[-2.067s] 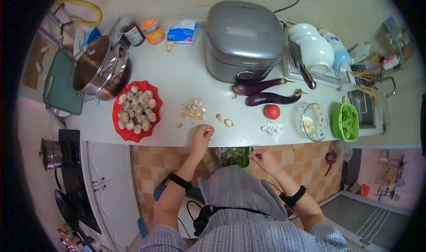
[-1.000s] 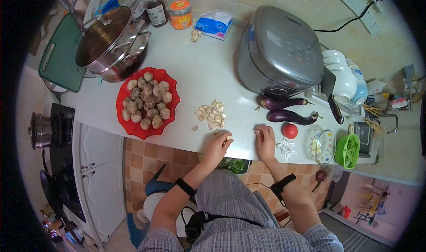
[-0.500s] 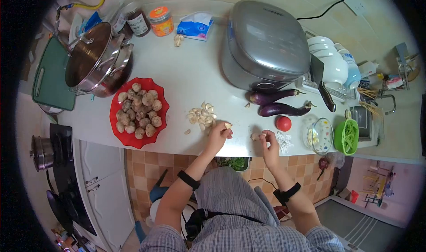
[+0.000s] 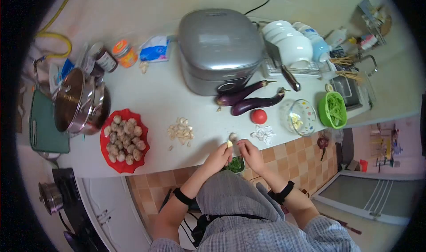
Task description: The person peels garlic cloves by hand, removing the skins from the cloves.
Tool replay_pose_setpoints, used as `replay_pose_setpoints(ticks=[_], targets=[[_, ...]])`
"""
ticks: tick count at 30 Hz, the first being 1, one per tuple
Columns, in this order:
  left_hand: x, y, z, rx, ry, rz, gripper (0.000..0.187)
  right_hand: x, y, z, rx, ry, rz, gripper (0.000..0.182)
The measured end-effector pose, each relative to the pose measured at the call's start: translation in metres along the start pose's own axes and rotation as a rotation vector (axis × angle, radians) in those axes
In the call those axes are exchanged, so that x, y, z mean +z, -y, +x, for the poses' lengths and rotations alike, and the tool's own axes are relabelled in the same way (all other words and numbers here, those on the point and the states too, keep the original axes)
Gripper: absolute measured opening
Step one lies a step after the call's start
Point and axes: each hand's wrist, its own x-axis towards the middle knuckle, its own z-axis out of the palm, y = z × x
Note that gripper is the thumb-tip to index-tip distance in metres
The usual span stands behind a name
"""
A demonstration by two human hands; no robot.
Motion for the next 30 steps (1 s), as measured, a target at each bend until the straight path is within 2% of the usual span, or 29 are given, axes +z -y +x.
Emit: replay_pose_setpoints(ticks=[3,5,8,9,11,13,15,18,21,24,26,28,30], targets=[[0.024,-0.031,0.0,0.018,0.112,-0.057,0.026,-0.007,-0.03,-0.004,-0.124,-0.001,-0.136,0.019],[0.044,-0.046,0.008,0.043,0.154,-0.002,0.027,-0.011,-0.066,-0.007,-0.092,0.018,-0.116,0.018],[0.083,-0.062,0.027,0.371,0.086,0.349,0.028,-0.024,-0.074,-0.023,-0.203,-0.027,-0.139,0.025],[0.096,-0.066,0.035,0.378,0.1,0.363,0.028,-0.028,-0.079,-0.025,-0.206,-0.045,-0.13,0.025],[0.122,-0.073,0.051,0.158,0.249,0.207,0.028,-0.037,-0.09,-0.031,-0.259,-0.016,-0.111,0.026],[0.152,-0.059,0.075,0.162,0.288,0.119,0.027,-0.051,-0.089,-0.042,-0.228,-0.088,-0.206,0.032],[0.178,-0.052,0.093,0.144,0.193,0.157,0.03,-0.063,-0.103,-0.047,-0.223,0.008,-0.162,0.028],[0.217,-0.051,0.117,0.072,0.192,0.061,0.032,-0.081,-0.121,-0.058,-0.159,0.055,-0.228,0.027],[0.243,-0.056,0.149,0.032,0.141,0.008,0.033,-0.117,-0.094,-0.076,-0.149,0.102,-0.112,0.022],[0.259,-0.069,0.169,0.149,0.012,0.149,0.033,-0.137,-0.105,-0.082,-0.053,0.194,0.002,0.023],[0.258,-0.076,0.175,0.227,-0.044,0.384,0.033,-0.145,-0.117,-0.085,-0.092,0.148,0.008,0.021],[0.263,-0.079,0.162,0.254,-0.118,0.412,0.033,-0.154,-0.124,-0.087,-0.138,0.106,0.019,0.019],[0.262,-0.077,0.14,0.278,-0.194,0.448,0.032,-0.164,-0.128,-0.086,-0.005,0.091,0.09,0.018]])
